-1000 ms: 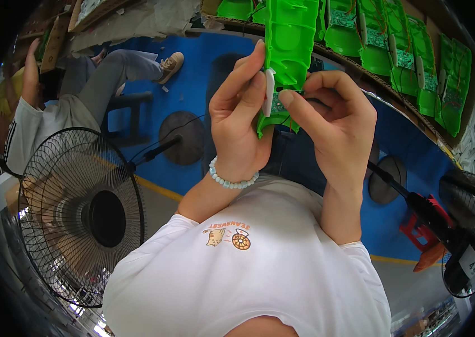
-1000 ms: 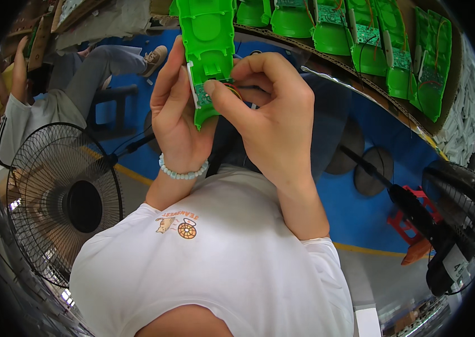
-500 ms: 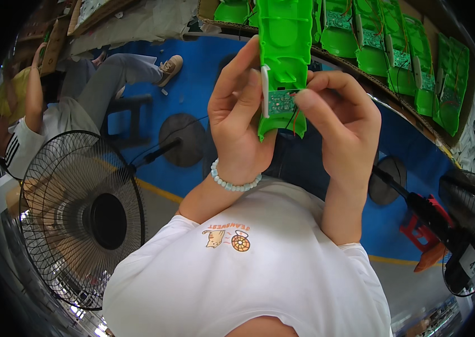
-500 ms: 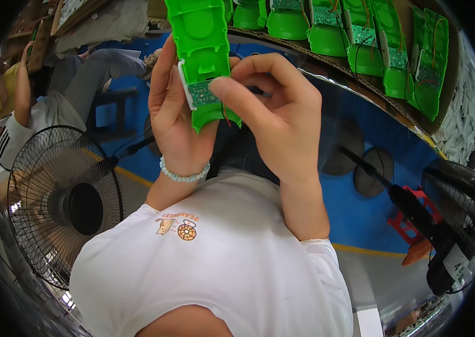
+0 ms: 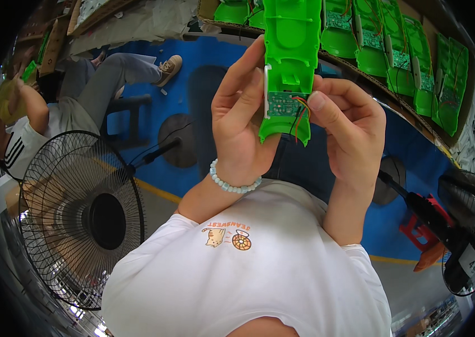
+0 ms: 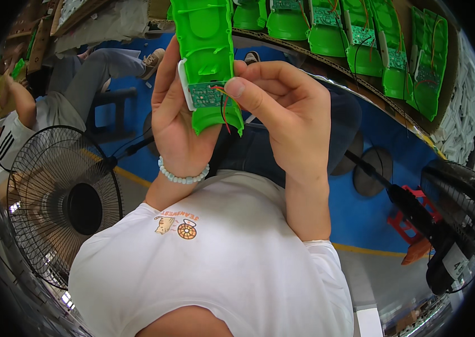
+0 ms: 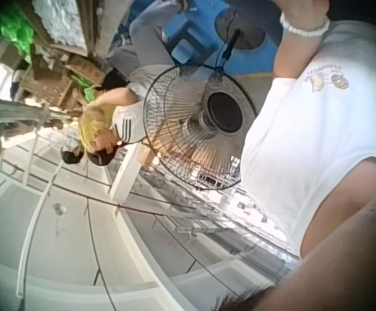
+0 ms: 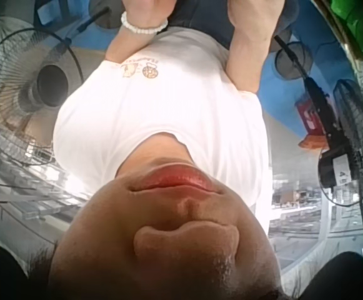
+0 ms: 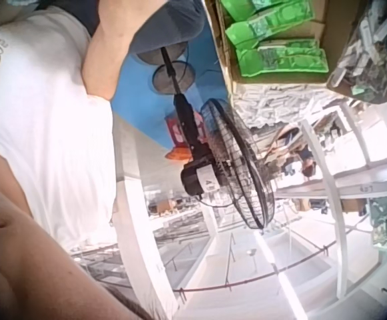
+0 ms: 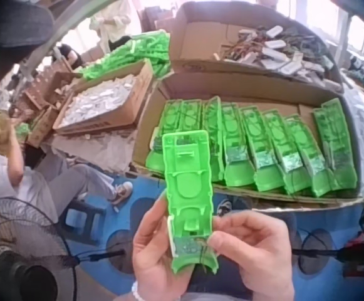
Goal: The person assembles electronic devices by attaching circuit boards and plastic pieces into plastic casings by hand and placing the assembled casings into a box.
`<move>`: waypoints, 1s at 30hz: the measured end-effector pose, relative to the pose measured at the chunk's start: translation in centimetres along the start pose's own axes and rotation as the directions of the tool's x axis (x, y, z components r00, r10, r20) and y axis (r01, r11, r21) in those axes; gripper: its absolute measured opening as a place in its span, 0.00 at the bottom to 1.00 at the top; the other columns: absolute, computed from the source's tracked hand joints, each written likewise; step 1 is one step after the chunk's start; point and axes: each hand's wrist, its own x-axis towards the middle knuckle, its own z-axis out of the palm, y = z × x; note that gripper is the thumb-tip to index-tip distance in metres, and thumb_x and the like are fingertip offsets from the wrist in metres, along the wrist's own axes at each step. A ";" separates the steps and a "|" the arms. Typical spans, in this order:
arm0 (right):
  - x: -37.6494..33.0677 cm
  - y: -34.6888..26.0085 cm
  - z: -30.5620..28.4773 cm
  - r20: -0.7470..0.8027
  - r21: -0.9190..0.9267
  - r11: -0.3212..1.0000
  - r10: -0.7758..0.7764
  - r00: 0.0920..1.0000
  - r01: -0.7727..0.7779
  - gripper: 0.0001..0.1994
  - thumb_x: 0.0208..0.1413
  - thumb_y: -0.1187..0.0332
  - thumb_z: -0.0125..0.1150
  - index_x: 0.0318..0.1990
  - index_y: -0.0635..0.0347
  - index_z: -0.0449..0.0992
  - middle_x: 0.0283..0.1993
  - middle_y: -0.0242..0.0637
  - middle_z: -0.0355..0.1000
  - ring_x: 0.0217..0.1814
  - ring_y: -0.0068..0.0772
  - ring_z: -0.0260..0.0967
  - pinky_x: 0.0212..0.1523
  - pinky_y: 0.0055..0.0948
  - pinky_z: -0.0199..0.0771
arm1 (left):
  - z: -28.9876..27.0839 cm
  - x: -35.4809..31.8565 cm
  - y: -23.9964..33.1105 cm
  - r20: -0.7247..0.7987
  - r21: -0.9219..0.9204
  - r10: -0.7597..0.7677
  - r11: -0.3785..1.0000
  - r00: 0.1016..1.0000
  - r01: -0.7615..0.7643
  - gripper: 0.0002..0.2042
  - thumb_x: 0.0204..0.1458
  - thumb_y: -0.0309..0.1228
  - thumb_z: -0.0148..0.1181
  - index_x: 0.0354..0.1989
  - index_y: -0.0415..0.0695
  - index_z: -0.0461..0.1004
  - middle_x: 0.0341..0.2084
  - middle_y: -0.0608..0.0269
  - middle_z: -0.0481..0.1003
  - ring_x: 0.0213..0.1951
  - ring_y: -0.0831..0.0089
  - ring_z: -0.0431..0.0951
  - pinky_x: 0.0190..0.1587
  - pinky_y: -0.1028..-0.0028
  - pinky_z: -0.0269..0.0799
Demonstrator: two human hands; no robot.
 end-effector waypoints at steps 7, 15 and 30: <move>-0.1 0.1 -0.5 0.025 0.042 0.998 0.046 0.999 -0.047 0.15 0.52 0.73 0.67 0.45 0.73 0.76 0.34 0.39 0.78 0.33 0.21 0.74 0.36 0.19 0.73 | 1.0 0.0 -0.2 0.066 -0.017 0.039 0.999 0.997 -0.038 0.18 0.63 0.27 0.43 0.62 0.40 0.62 0.48 0.50 0.74 0.46 0.57 0.79 0.49 0.63 0.78; -0.6 0.2 -0.5 0.039 -0.005 1.000 -0.001 0.999 0.001 0.10 0.52 0.74 0.66 0.39 0.72 0.79 0.30 0.36 0.76 0.30 0.20 0.71 0.33 0.17 0.71 | 1.3 -0.6 -0.1 0.037 -0.009 -0.013 1.000 0.999 0.013 0.18 0.63 0.27 0.42 0.62 0.43 0.63 0.49 0.49 0.74 0.45 0.51 0.79 0.48 0.59 0.78; -1.4 0.4 -0.7 0.019 0.046 0.998 -0.051 0.999 0.050 0.09 0.54 0.76 0.63 0.41 0.74 0.78 0.32 0.37 0.77 0.32 0.19 0.71 0.34 0.16 0.70 | 1.5 -0.2 -0.5 0.078 0.025 0.025 0.999 0.997 -0.027 0.18 0.64 0.27 0.42 0.61 0.42 0.64 0.46 0.48 0.75 0.44 0.53 0.79 0.46 0.61 0.79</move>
